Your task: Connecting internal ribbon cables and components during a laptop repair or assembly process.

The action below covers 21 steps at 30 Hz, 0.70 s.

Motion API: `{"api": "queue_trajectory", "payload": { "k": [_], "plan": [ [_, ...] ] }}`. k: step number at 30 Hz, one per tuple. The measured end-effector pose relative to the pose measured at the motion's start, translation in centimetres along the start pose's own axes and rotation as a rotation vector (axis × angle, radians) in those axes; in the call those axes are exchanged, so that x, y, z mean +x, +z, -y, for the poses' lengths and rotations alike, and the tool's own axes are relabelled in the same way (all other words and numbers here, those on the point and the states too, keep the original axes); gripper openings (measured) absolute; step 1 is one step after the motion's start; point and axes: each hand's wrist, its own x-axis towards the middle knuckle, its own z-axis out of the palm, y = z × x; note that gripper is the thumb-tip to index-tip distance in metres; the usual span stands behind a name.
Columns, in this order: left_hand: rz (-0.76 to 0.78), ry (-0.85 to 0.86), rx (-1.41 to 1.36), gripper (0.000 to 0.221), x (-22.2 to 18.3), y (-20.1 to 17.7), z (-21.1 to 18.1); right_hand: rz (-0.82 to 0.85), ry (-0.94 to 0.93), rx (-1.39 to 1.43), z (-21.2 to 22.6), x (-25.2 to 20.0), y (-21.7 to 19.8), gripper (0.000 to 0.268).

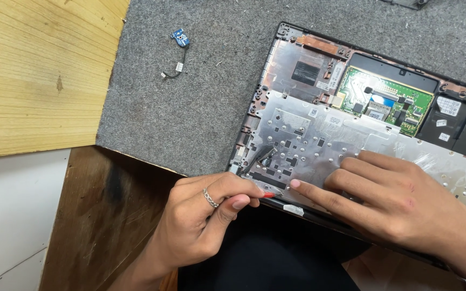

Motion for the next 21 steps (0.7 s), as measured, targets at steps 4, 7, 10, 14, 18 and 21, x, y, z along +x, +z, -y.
{"api": "queue_trajectory", "payload": {
  "k": [4,7,10,14,18,21],
  "plan": [
    [0.020,0.022,0.041,0.027,0.3,-0.1,-0.4,-0.011,-0.005,-0.006,0.0,0.1,0.0,0.039],
    [0.031,0.120,0.078,0.021,0.6,0.0,-0.8,-0.017,-0.009,-0.001,0.0,0.2,-0.1,0.037],
    [0.107,0.212,0.224,0.011,1.2,0.0,-1.5,-0.030,0.004,0.034,0.1,0.4,-0.2,0.036],
    [0.145,0.341,0.454,0.015,2.1,0.4,-2.5,-0.070,0.054,0.140,0.4,1.1,-0.7,0.032],
    [0.281,0.361,0.470,0.016,2.8,0.6,-2.7,-0.011,0.153,0.335,0.8,1.2,-0.2,0.031],
    [0.371,0.366,0.434,0.016,3.5,0.0,-3.0,0.099,0.106,0.609,0.5,2.6,-0.6,0.023]
  ]
}}
